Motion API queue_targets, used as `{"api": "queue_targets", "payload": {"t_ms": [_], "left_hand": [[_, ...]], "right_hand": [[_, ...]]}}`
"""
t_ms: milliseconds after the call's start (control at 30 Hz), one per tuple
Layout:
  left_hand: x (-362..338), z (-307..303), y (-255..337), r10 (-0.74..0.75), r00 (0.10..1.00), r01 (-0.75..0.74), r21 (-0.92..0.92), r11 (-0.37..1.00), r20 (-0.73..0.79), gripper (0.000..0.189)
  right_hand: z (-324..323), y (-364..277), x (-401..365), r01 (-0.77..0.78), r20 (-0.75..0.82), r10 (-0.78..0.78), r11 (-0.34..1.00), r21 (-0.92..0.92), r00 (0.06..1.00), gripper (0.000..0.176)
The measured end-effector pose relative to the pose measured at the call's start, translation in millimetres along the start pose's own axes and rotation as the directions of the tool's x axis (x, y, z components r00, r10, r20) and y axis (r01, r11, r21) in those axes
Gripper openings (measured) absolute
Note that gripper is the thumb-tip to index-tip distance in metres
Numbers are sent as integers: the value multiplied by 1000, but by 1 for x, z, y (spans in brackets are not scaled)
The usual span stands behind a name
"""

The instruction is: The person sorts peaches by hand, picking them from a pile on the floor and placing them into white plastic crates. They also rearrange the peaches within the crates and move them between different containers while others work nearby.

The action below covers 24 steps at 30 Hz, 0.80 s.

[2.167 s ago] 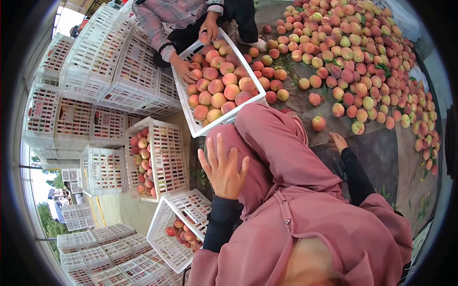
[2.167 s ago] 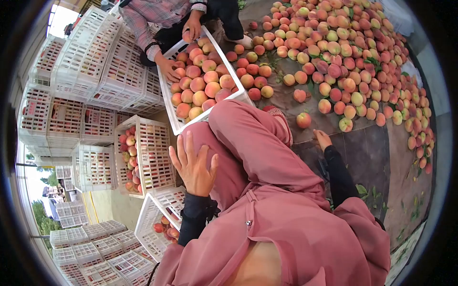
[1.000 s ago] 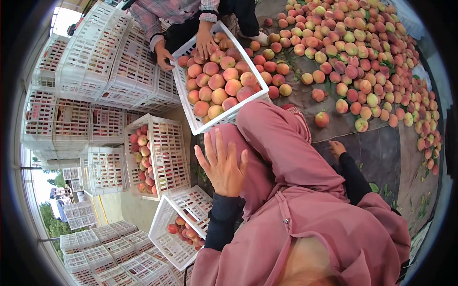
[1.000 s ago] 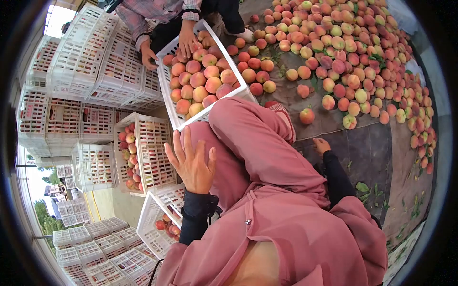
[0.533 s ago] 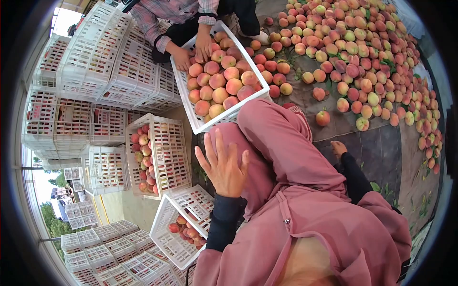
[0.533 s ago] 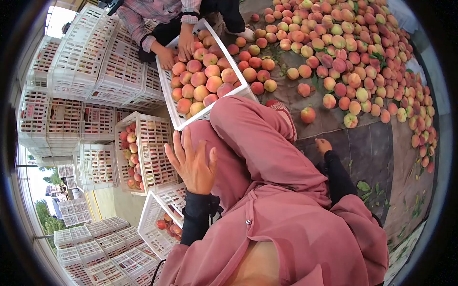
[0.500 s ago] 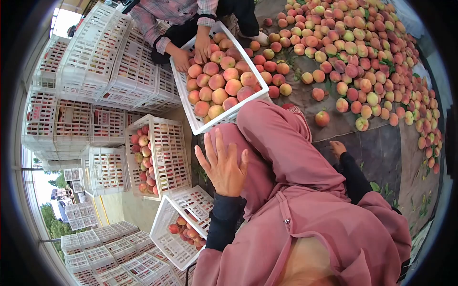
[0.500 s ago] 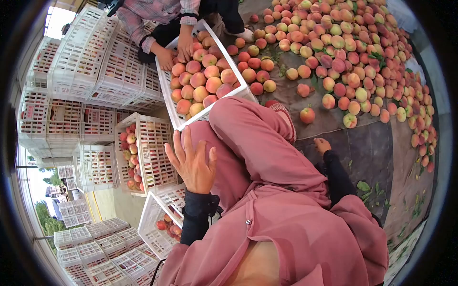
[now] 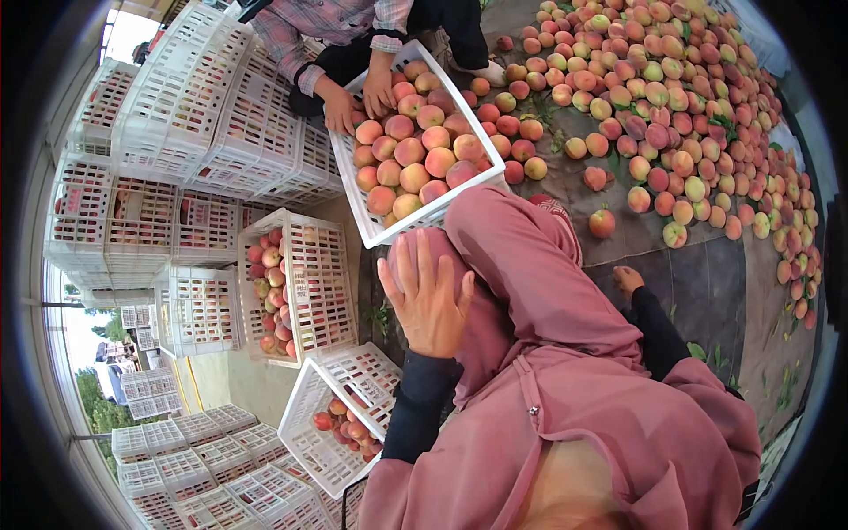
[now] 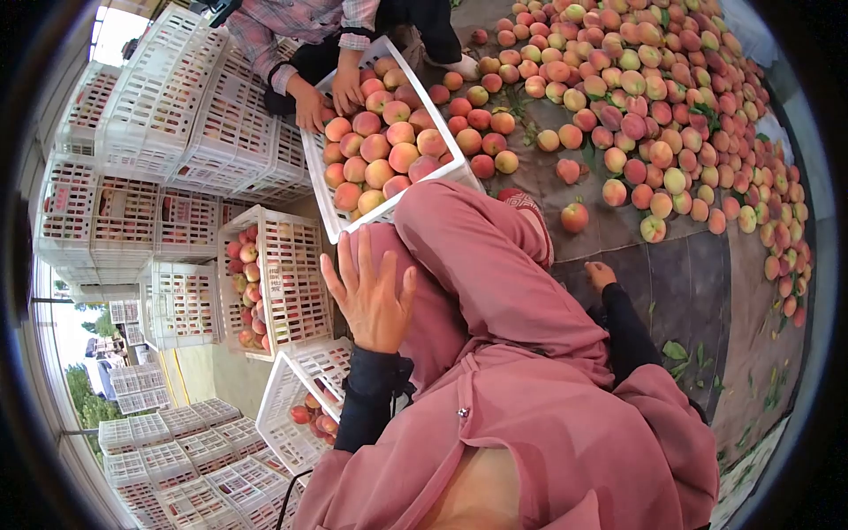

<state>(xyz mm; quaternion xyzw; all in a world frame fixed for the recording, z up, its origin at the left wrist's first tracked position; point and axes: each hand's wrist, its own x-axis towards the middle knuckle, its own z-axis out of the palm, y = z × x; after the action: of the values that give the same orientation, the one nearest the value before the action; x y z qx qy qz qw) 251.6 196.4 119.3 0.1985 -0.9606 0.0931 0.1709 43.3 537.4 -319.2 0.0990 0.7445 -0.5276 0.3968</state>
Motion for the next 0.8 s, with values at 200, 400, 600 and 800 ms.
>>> {"api": "queue_targets", "payload": {"t_ms": [200,400,600,800], "left_hand": [[-3,5,-1,46,996,-47,19,999,77,26],[-22,-5,0,17,994,-11,-58,998,104,26],[1,0,-6,-13,1000,13,8,1000,-27,25],[-22,-4,-6,15,995,-13,-20,1000,96,25]], "right_hand": [[4,-40,-30,-28,10,27,995,98,1000,32],[-16,-14,-20,-48,-25,48,998,33,999,34],[-9,-24,-13,-71,12,70,996,58,997,31],[-2,-41,-22,-47,1,47,998,43,999,33]]}}
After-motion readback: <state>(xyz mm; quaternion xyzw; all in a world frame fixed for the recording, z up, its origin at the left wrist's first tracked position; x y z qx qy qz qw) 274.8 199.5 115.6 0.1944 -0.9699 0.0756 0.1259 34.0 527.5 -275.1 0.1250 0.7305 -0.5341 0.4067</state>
